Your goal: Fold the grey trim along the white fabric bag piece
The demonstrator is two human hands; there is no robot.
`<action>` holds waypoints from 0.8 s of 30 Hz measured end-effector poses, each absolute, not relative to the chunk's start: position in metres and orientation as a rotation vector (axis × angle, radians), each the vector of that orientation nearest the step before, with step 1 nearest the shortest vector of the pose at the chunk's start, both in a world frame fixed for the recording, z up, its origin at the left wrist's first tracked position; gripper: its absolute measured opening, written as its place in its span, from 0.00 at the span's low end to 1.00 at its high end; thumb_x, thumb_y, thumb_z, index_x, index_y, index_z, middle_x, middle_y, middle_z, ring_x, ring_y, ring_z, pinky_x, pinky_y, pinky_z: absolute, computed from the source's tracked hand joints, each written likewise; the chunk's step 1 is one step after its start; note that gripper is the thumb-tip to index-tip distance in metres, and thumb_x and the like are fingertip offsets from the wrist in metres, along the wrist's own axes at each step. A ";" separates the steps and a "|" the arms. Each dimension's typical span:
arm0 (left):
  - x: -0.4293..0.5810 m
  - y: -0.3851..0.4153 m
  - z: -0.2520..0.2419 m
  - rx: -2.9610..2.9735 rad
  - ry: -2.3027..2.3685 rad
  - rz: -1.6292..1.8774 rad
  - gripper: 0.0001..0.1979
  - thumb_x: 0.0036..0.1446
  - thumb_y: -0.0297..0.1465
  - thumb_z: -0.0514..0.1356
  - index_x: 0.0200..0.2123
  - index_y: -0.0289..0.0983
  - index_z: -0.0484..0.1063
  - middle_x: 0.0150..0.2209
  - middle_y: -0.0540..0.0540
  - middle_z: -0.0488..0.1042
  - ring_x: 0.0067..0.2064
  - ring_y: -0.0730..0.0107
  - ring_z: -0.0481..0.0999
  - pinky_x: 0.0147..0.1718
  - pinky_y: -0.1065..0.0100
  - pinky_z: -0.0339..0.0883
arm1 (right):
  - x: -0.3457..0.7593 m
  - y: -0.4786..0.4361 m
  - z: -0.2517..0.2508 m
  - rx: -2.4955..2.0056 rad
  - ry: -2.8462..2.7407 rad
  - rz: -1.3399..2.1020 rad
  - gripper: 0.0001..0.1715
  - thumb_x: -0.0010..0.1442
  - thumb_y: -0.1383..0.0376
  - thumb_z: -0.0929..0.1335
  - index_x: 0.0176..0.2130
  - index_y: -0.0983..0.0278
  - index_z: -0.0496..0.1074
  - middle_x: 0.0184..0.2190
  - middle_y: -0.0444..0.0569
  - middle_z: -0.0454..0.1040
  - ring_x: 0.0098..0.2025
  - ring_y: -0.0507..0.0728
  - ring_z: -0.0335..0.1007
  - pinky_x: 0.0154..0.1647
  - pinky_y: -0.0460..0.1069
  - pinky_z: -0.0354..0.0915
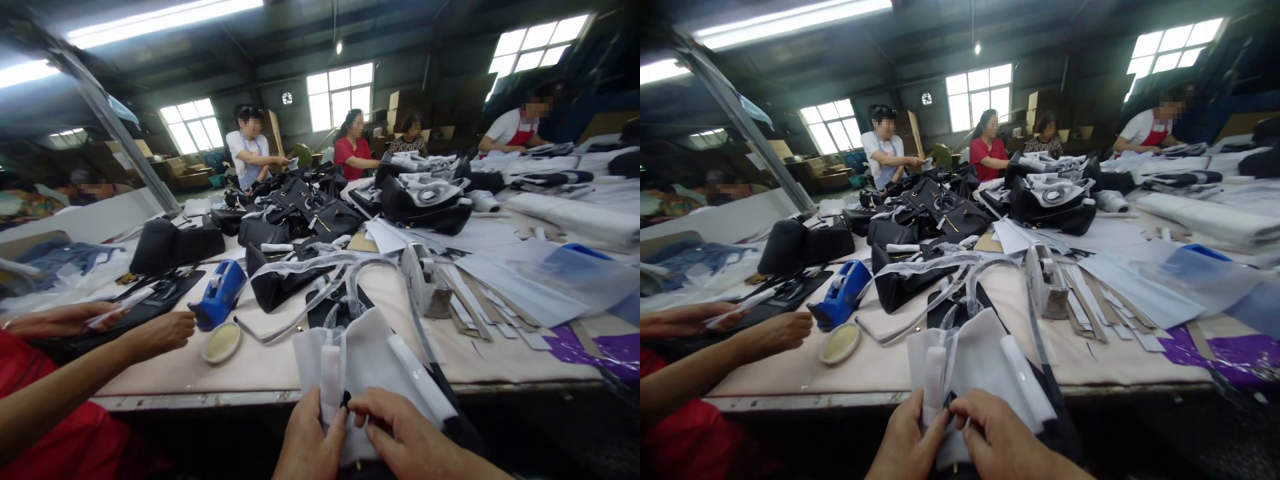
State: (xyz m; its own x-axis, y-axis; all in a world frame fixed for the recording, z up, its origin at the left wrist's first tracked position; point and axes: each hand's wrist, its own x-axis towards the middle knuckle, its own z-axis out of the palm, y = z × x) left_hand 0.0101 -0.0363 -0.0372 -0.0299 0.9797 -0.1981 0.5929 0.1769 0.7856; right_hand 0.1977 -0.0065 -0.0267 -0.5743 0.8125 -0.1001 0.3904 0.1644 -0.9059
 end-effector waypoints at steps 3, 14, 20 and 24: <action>0.008 -0.037 -0.040 1.483 1.661 0.757 0.14 0.60 0.41 0.56 0.37 0.36 0.72 0.34 0.42 0.77 0.38 0.56 0.75 0.39 0.62 0.65 | 0.221 -0.007 -0.021 -1.135 -1.998 1.251 0.12 0.61 0.68 0.63 0.40 0.61 0.75 0.37 0.48 0.76 0.41 0.57 0.72 0.45 0.48 0.66; -0.001 -0.034 -0.038 1.046 1.517 1.020 0.24 0.47 0.40 0.68 0.44 0.33 0.71 0.44 0.35 0.79 0.41 0.51 0.80 0.41 0.59 0.74 | 0.273 0.015 -0.035 -1.444 -1.701 0.969 0.15 0.63 0.58 0.64 0.44 0.61 0.76 0.43 0.51 0.77 0.47 0.61 0.73 0.50 0.52 0.67; -0.009 -0.034 -0.053 0.996 1.341 0.999 0.29 0.49 0.44 0.65 0.50 0.31 0.70 0.42 0.34 0.80 0.44 0.49 0.79 0.46 0.56 0.73 | 0.277 0.019 -0.049 -1.474 -1.678 0.892 0.15 0.61 0.57 0.64 0.41 0.62 0.76 0.43 0.53 0.77 0.48 0.62 0.71 0.52 0.55 0.66; -0.019 -0.031 -0.067 1.196 1.538 0.949 0.25 0.46 0.43 0.68 0.46 0.36 0.75 0.38 0.39 0.81 0.40 0.51 0.79 0.41 0.61 0.73 | 0.279 0.023 -0.054 -1.527 -1.681 0.949 0.17 0.61 0.57 0.63 0.40 0.63 0.76 0.40 0.53 0.77 0.46 0.62 0.72 0.51 0.55 0.66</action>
State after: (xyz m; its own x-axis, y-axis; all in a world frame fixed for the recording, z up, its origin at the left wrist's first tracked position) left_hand -0.0193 -0.0313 -0.0671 -0.0861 0.9739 -0.2102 0.2497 0.2253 0.9418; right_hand 0.2788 0.0229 -0.0541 -0.0932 0.9956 0.0045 0.5107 0.0517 -0.8582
